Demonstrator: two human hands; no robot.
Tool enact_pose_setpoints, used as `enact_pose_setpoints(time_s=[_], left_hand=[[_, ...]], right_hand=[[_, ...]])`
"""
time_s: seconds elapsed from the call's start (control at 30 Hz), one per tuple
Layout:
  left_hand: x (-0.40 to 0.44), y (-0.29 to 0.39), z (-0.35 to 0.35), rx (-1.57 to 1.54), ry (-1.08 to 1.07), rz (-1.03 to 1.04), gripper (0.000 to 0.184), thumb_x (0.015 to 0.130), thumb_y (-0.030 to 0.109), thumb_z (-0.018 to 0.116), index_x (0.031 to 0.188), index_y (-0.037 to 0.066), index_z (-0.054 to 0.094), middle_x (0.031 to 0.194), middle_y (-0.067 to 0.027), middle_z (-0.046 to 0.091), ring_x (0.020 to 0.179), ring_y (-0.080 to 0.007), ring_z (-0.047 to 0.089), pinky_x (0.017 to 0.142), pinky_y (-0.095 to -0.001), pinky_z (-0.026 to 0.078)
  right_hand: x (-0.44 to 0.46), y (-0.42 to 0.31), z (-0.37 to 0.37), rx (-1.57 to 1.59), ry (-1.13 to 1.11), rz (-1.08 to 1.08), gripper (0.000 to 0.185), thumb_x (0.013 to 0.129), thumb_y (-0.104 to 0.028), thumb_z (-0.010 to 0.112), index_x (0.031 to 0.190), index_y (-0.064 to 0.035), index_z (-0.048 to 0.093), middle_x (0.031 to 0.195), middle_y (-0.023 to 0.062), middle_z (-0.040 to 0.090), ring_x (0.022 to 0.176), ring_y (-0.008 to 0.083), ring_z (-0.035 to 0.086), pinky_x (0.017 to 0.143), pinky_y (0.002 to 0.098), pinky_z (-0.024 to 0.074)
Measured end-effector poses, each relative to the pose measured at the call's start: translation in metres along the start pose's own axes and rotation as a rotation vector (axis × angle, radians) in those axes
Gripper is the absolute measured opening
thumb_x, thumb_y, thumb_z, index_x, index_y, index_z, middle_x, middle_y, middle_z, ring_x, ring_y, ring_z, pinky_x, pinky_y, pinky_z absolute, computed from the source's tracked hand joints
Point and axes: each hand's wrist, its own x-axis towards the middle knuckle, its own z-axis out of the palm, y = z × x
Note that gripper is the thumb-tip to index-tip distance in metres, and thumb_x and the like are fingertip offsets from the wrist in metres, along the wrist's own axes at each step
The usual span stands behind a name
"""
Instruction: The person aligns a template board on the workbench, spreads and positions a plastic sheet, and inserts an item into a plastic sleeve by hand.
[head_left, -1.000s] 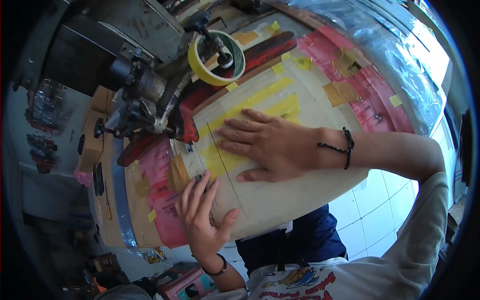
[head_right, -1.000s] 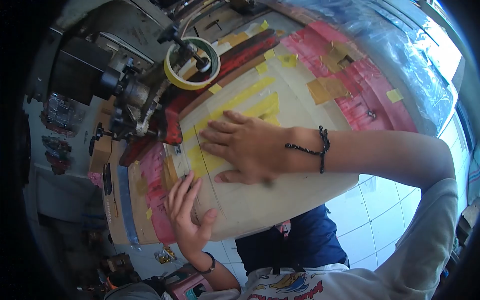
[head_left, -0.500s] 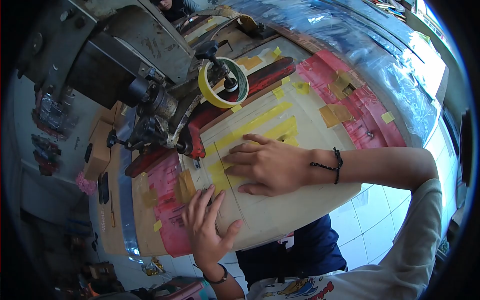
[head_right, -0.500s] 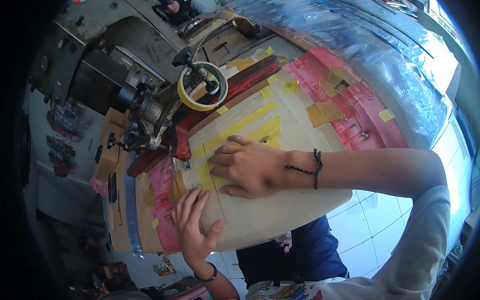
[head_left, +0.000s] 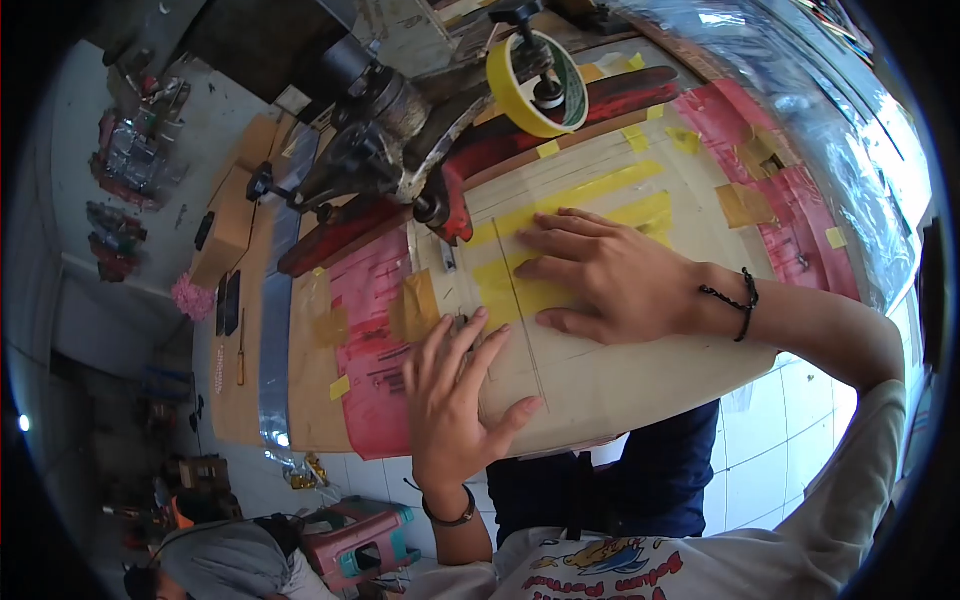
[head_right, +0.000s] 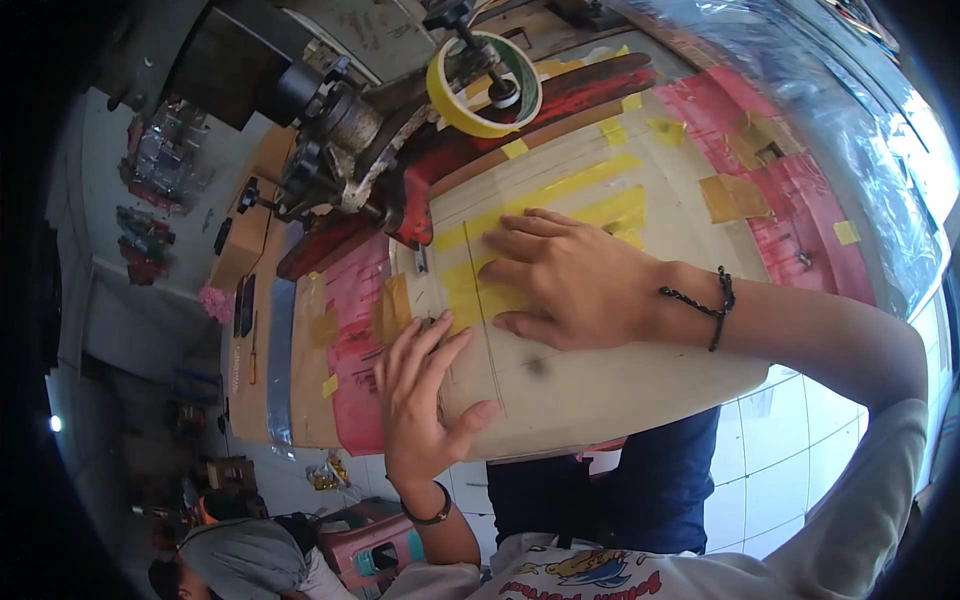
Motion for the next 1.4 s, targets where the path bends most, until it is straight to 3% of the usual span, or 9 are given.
enact_pose_setpoints(time_s=[0.33,0.53,0.63,0.73,0.93,1.23,1.4], left_hand=[[-0.001,0.000,0.002,-0.006,0.010,-0.013,0.068,0.084,0.059,0.065,0.130,0.010,0.063,0.142,-0.0115,0.054,0.131,-0.0389,0.046,0.107,-0.0530,0.031],[0.002,0.001,0.005,0.007,0.005,-0.014,0.071,0.085,0.062,0.062,0.133,0.009,0.061,0.146,-0.0125,0.051,0.131,-0.0391,0.046,0.108,-0.0521,0.030],[0.003,0.005,0.005,0.021,0.001,-0.022,0.074,0.086,0.064,0.058,0.134,0.008,0.060,0.147,-0.0132,0.051,0.131,-0.0388,0.046,0.109,-0.0521,0.030],[0.004,0.006,0.005,0.020,0.002,-0.032,0.076,0.087,0.065,0.057,0.135,0.007,0.059,0.147,-0.0137,0.051,0.131,-0.0387,0.046,0.108,-0.0519,0.030],[0.004,0.006,0.006,0.031,0.001,-0.035,0.075,0.089,0.060,0.055,0.138,0.004,0.056,0.147,-0.0146,0.051,0.131,-0.0390,0.046,0.108,-0.0515,0.030],[0.001,0.005,0.007,0.005,0.000,-0.017,0.076,0.090,0.062,0.050,0.137,0.003,0.057,0.143,-0.0133,0.056,0.131,-0.0414,0.046,0.110,-0.0519,0.028],[0.003,0.005,0.008,-0.010,0.008,-0.036,0.077,0.091,0.062,0.049,0.138,0.002,0.057,0.144,-0.0133,0.055,0.131,-0.0416,0.047,0.111,-0.0520,0.027]], right_hand=[[-0.002,0.005,0.006,-0.041,0.069,-0.031,0.043,0.092,-0.031,0.063,0.122,-0.0012,0.062,0.139,0.0219,0.055,0.133,0.0394,0.048,0.114,0.0456,0.0374],[-0.004,0.013,0.017,-0.031,0.116,-0.022,0.043,0.095,-0.032,0.056,0.126,-0.0023,0.060,0.142,0.0200,0.053,0.135,0.0371,0.047,0.117,0.0451,0.0328],[-0.003,0.014,0.017,-0.040,0.014,0.019,0.046,0.099,-0.032,0.051,0.137,-0.0060,0.054,0.151,0.0198,0.043,0.143,0.0358,0.037,0.121,0.0467,0.0254],[-0.003,0.014,0.017,-0.054,-0.006,0.030,0.048,0.100,-0.034,0.050,0.139,-0.0071,0.053,0.152,0.0198,0.042,0.144,0.0346,0.036,0.121,0.0458,0.0244],[-0.004,0.014,0.023,-0.055,0.048,0.061,0.049,0.099,-0.035,0.050,0.139,-0.0068,0.054,0.153,0.0208,0.042,0.144,0.0351,0.036,0.121,0.0459,0.0253],[-0.002,0.009,0.014,-0.034,0.006,0.016,0.050,0.096,-0.037,0.057,0.130,-0.0007,0.061,0.141,0.0237,0.053,0.134,0.0368,0.048,0.116,0.0459,0.0332],[-0.004,0.015,0.026,-0.041,0.083,0.016,0.053,0.096,-0.038,0.057,0.134,-0.0008,0.059,0.144,0.0211,0.052,0.137,0.0337,0.045,0.118,0.0453,0.0305]])
